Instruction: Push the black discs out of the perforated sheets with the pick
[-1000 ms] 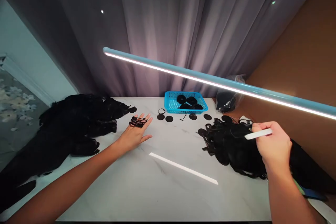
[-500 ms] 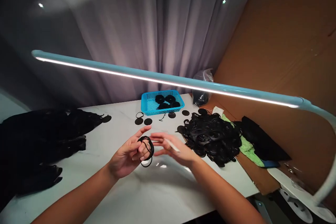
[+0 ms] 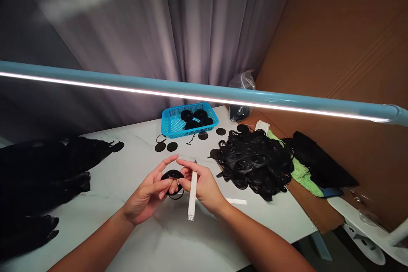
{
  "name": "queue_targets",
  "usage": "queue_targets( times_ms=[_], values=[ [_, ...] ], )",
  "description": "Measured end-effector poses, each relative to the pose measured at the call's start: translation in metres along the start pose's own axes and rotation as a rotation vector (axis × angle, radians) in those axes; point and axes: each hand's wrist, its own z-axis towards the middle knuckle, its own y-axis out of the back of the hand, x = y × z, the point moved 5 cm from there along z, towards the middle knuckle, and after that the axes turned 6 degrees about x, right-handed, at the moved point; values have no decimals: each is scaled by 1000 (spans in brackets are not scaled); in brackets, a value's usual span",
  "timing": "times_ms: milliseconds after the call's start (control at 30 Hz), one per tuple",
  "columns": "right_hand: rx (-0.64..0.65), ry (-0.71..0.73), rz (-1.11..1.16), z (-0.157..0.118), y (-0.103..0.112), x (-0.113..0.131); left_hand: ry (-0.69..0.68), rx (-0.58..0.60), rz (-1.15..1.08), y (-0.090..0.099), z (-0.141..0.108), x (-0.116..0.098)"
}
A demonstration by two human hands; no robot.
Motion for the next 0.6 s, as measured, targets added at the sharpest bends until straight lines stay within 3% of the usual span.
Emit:
queue_targets(
  times_ms=[167, 367, 500, 600],
  values=[
    [1, 13, -8, -3, 3, 7, 11, -41, 120, 1, 2, -3],
    [-73, -35, 117, 3, 13, -6, 10, -136, 366, 15, 10, -5],
    [-142, -43, 33, 12, 24, -13, -55, -169, 750, 33, 48, -38],
    [-228, 31, -98, 17, 37, -8, -107, -222, 809, 49, 97, -74]
  ],
)
